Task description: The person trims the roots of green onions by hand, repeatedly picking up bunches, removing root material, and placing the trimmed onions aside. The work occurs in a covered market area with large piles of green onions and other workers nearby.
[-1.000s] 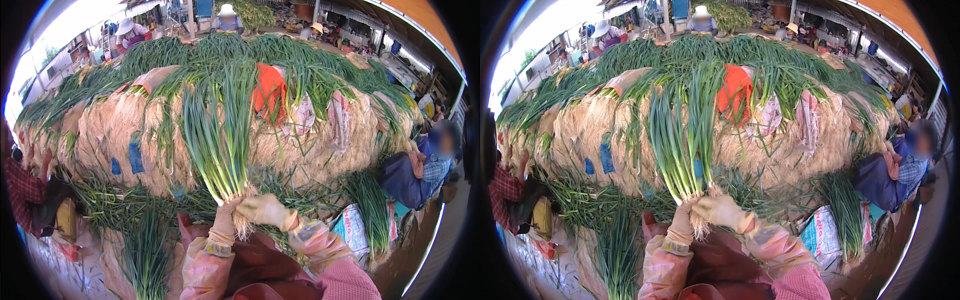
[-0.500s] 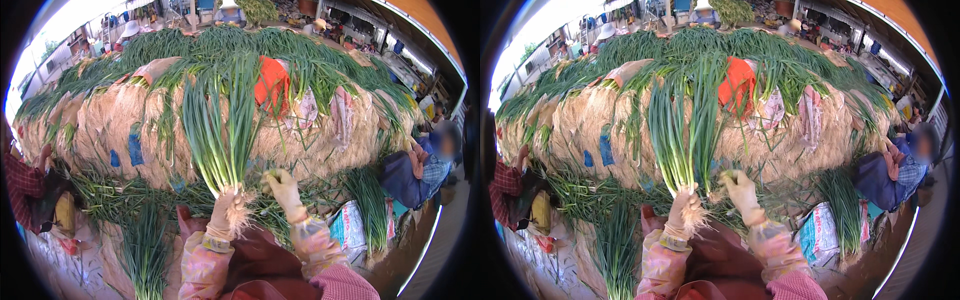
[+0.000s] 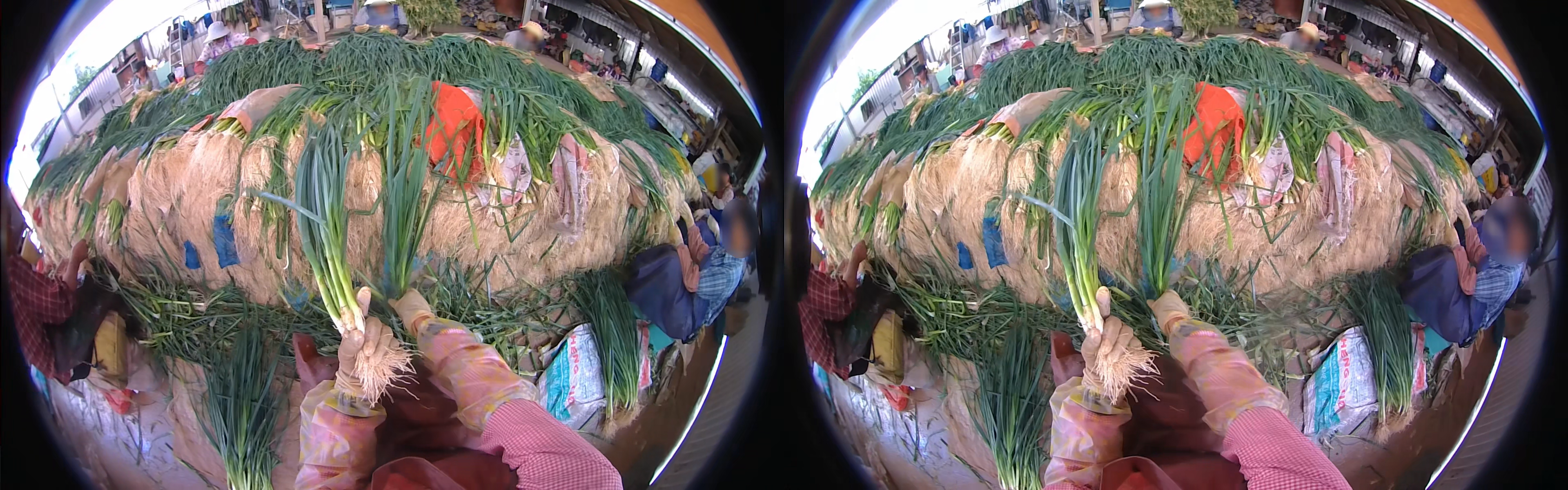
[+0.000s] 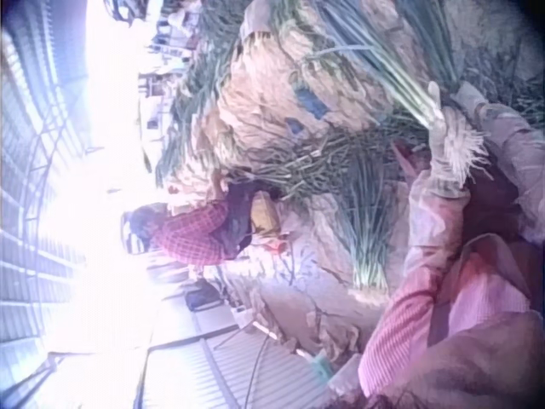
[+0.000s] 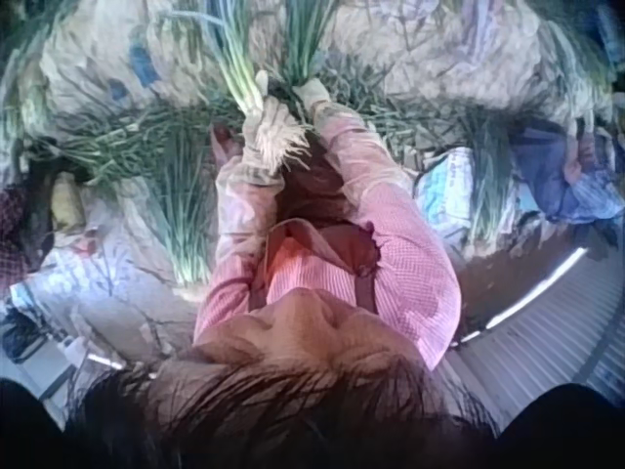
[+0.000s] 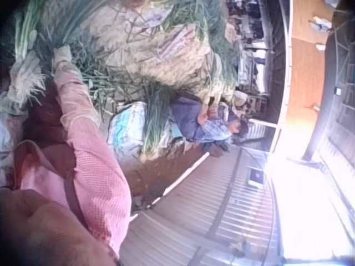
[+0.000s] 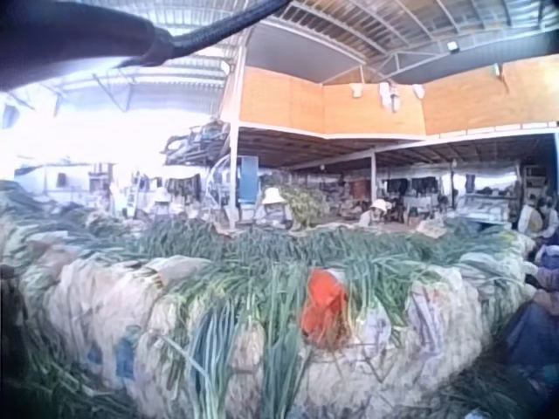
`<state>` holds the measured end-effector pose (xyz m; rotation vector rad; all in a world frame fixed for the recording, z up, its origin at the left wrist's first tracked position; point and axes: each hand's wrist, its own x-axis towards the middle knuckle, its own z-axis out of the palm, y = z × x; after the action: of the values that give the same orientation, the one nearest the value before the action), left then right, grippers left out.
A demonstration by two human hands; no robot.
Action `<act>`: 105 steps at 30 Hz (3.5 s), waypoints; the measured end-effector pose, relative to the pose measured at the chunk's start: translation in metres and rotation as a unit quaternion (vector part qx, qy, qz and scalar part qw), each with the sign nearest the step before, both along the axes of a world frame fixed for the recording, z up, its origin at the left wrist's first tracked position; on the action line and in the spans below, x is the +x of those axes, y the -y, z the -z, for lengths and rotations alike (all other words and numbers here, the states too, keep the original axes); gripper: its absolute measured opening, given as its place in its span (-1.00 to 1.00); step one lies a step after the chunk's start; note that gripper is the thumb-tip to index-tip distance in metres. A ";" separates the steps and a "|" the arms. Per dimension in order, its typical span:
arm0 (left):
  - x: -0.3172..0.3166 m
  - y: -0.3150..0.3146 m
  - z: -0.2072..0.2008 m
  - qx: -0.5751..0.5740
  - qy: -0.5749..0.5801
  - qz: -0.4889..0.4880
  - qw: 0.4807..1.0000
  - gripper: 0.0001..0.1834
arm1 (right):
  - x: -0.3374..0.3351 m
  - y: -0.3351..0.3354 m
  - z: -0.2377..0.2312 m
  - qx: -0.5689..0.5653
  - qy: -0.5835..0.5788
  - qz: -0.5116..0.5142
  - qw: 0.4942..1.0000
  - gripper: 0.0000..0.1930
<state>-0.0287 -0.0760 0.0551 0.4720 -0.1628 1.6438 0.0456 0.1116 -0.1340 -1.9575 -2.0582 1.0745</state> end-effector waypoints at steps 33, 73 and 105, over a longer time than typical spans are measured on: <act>0.034 -0.023 0.026 -0.381 -0.365 -0.080 0.846 -0.68 | 0.079 0.045 -0.196 0.221 -0.165 0.097 0.956 -0.67; 0.047 -0.026 0.029 -0.337 -0.548 -0.344 0.684 -0.81 | 0.041 0.026 -0.170 0.413 0.085 -0.207 0.883 -0.71; 0.008 0.002 0.007 -0.253 -0.074 -0.020 0.964 -0.73 | 0.059 0.086 -0.238 -0.012 -0.477 -0.211 0.853 -0.49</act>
<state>-0.0208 -0.0779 0.0486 0.2031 0.3741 1.6081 0.1043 0.0253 0.1042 -0.6374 -1.8307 1.6774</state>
